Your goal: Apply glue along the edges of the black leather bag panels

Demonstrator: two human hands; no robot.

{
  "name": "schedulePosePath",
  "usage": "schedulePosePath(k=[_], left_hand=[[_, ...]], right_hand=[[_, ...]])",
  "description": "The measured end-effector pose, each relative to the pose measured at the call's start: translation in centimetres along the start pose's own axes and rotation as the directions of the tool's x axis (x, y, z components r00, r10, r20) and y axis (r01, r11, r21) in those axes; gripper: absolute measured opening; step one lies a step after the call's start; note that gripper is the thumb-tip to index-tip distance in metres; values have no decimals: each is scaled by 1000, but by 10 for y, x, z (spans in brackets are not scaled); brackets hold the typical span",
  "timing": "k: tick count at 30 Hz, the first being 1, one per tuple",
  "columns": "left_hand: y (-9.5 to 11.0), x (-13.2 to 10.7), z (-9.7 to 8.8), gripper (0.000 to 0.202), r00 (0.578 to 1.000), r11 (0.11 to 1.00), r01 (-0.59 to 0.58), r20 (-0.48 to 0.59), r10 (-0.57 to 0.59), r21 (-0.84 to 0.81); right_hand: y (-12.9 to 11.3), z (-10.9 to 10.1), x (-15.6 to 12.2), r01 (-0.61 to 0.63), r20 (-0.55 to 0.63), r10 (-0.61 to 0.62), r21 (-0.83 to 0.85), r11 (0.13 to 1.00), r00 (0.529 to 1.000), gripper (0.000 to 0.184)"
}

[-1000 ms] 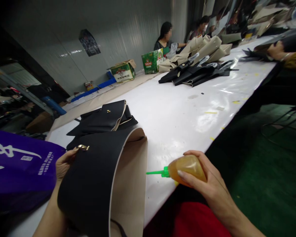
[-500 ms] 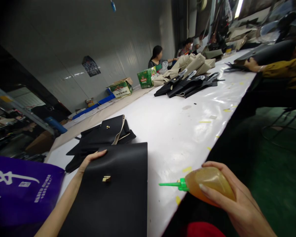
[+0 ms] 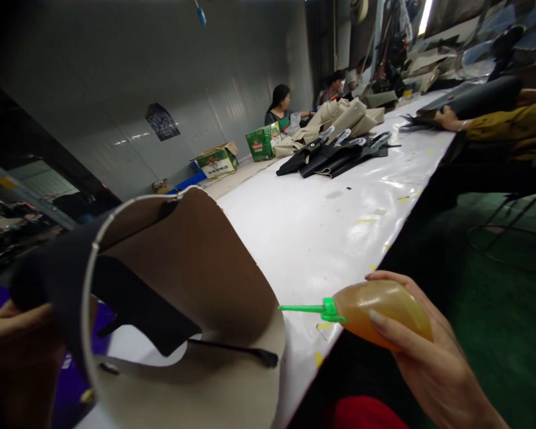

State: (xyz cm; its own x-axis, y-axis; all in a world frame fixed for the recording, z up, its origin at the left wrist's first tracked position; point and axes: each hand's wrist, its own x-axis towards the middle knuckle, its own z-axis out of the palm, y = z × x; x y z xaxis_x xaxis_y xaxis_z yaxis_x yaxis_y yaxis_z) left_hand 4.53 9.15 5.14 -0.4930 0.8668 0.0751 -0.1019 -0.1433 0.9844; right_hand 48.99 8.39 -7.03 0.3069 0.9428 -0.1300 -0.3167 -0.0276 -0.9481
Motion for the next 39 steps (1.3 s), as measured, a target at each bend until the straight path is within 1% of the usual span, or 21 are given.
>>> schedulePosePath(k=[1,2,4,5,6,7,9,11,16,20,23,28,32,34,36,39], left_hand=[[-14,-6,-1,41,998,999,50,30,-51,20],[-29,-10,-1,38,986,989,140,83,-144,47],[-54,-15,3,38,939,955,283,177,-295,90],[-63,-15,6,40,916,939,328,208,-342,103],[-70,-14,10,45,903,930,351,226,-366,106],[-74,-12,13,52,898,927,362,229,-376,100],[-76,-7,20,66,902,927,367,217,-374,74],[-76,-2,28,74,903,925,374,205,-378,59],[-83,12,48,71,889,915,403,223,-400,32],[-98,27,56,65,858,890,456,258,-444,14],[-107,34,57,56,846,877,480,261,-465,4],[-114,36,61,52,865,887,462,223,-449,-9],[-118,40,64,50,865,887,462,229,-447,-14],[-120,42,65,48,866,889,458,237,-441,-17],[-121,44,65,46,868,892,452,242,-434,-19],[-122,45,66,43,868,893,449,246,-432,-17]], right_hand=[[2,-3,-1,1,9,-1,-12,1000,1000,65],[4,-6,-2,6,21,-6,-34,999,1000,63],[10,-11,-2,35,60,-29,-107,994,998,59],[13,-13,-2,58,87,-44,-159,986,995,58],[16,-15,-1,86,114,-62,-217,972,992,56],[19,-15,1,114,141,-77,-278,954,987,55],[26,-13,7,174,189,-107,-380,908,976,54],[31,-7,15,222,229,-130,-439,871,965,54],[42,12,44,317,352,-150,-484,816,924,52],[51,20,63,363,423,-134,-526,769,896,52],[57,20,72,356,441,-107,-535,766,891,51],[62,20,81,313,447,-49,-540,781,893,50],[61,25,88,291,433,-19,-573,766,901,49],[58,27,91,285,440,-1,-580,763,898,48],[55,28,94,284,464,24,-581,763,885,46],[47,29,98,303,532,72,-582,755,844,46]])
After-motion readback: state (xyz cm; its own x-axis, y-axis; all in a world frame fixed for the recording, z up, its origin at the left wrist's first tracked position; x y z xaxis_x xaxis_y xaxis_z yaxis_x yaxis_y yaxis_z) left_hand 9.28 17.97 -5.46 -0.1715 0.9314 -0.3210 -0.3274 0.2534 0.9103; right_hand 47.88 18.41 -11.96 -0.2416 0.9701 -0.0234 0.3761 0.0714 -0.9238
